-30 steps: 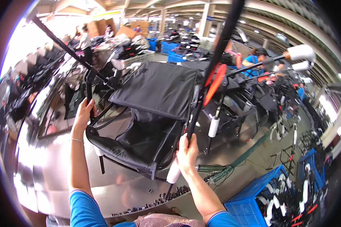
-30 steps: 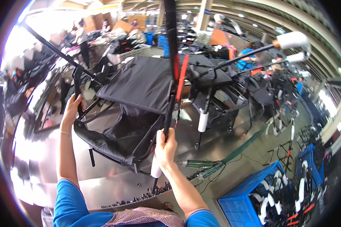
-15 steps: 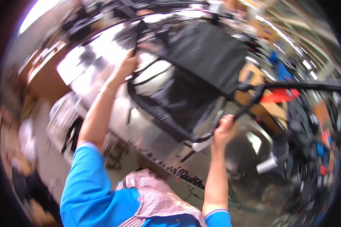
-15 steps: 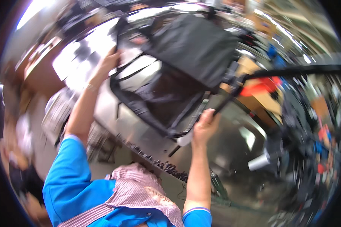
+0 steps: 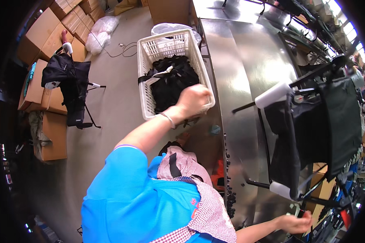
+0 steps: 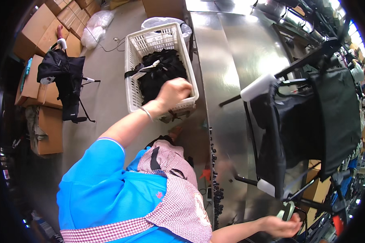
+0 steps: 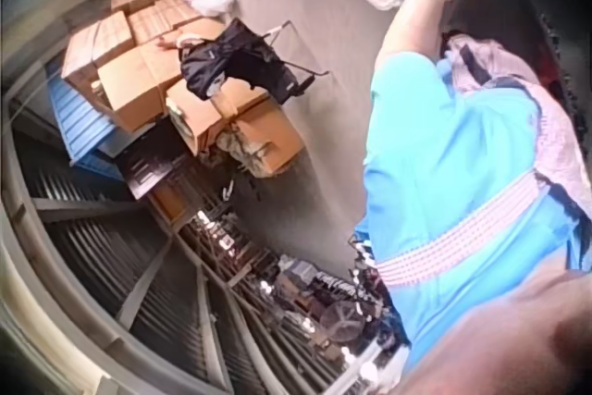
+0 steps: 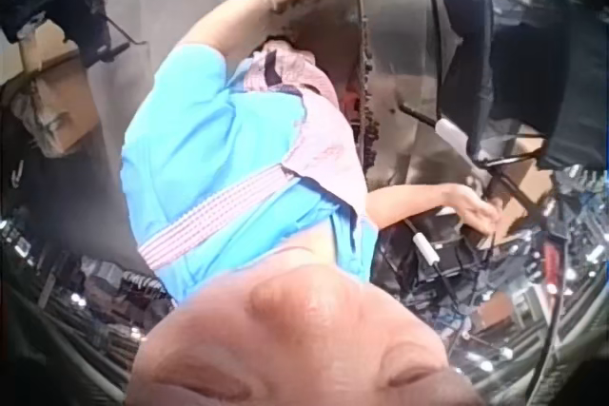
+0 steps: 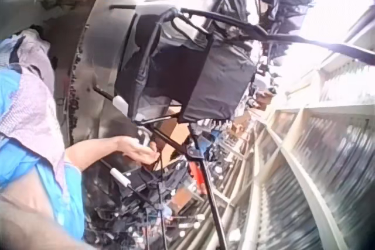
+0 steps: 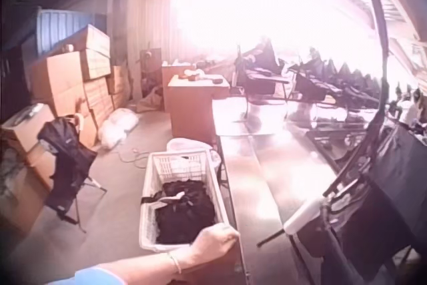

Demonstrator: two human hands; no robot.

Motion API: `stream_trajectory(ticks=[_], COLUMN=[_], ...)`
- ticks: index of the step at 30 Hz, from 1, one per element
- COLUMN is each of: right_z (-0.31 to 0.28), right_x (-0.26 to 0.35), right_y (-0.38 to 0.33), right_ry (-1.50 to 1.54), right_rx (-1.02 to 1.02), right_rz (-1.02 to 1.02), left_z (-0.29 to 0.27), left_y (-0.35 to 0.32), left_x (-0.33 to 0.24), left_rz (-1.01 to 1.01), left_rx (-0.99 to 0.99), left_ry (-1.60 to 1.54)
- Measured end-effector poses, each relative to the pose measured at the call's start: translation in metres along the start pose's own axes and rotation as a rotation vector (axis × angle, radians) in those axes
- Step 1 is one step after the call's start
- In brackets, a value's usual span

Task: The person assembles a baby stroller by attaching a black fabric seat to a metal frame using a cordless drill and screws. They repeatedly position the seat, drive screws into the frame, and adjust the fabric to secure it in place.

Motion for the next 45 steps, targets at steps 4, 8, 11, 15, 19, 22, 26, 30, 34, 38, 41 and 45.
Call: stream_trajectory(ticks=[4,8,11,15,19,22,26,30,34,38,41,45], right_z=[0.013,0.053,0.069,0.084,0.096,0.103,0.139,0.170,0.163,0.138,0.113,0.087], right_x=[0.036,0.097,0.120,0.144,0.142,0.138,0.162,0.192,0.218,0.197,0.176,0.162], right_y=[-0.066,-0.110,-0.133,-0.155,-0.167,-0.176,-0.167,-0.154,-0.138,-0.139,-0.138,-0.124], right_ry=[0.038,0.293,0.371,0.392,0.392,0.377,0.548,0.833,1.167,1.048,0.972,1.026], right_rx=[0.356,0.602,0.795,0.911,0.941,1.016,1.083,1.159,1.125,1.064,1.122,1.245], right_rz=[-0.166,-0.075,-0.042,0.131,0.170,0.229,0.202,0.482,0.565,0.501,0.648,1.067], left_z=[-0.041,-0.037,-0.025,-0.007,-0.027,-0.061,-0.100,-0.110,-0.092,-0.066,-0.050,-0.024], left_y=[-0.001,0.024,0.041,0.047,0.072,0.107,0.146,0.155,0.125,0.097,0.081,0.063], left_x=[0.110,0.141,0.152,0.193,0.173,0.116,0.034,-0.039,-0.089,-0.118,-0.126,-0.118], left_rz=[-0.355,-0.296,-0.053,0.022,-0.300,-0.401,-0.337,-0.370,-0.502,-0.683,-0.755,-0.689], left_rx=[0.078,0.037,0.158,0.458,0.083,0.099,0.158,0.251,0.336,0.407,0.427,0.545], left_ry=[0.367,0.469,0.750,0.929,-0.061,-0.654,-1.156,-1.424,-1.545,-1.637,-1.583,-1.523])
Point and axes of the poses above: each hand's wrist, its own y-axis towards the middle knuckle, its own z-axis out of the palm, x = y × z, the point moved 1 cm from there along y, towards the middle knuckle, and after that the axes turned 2 degrees about -x, right-handed, at the moved point
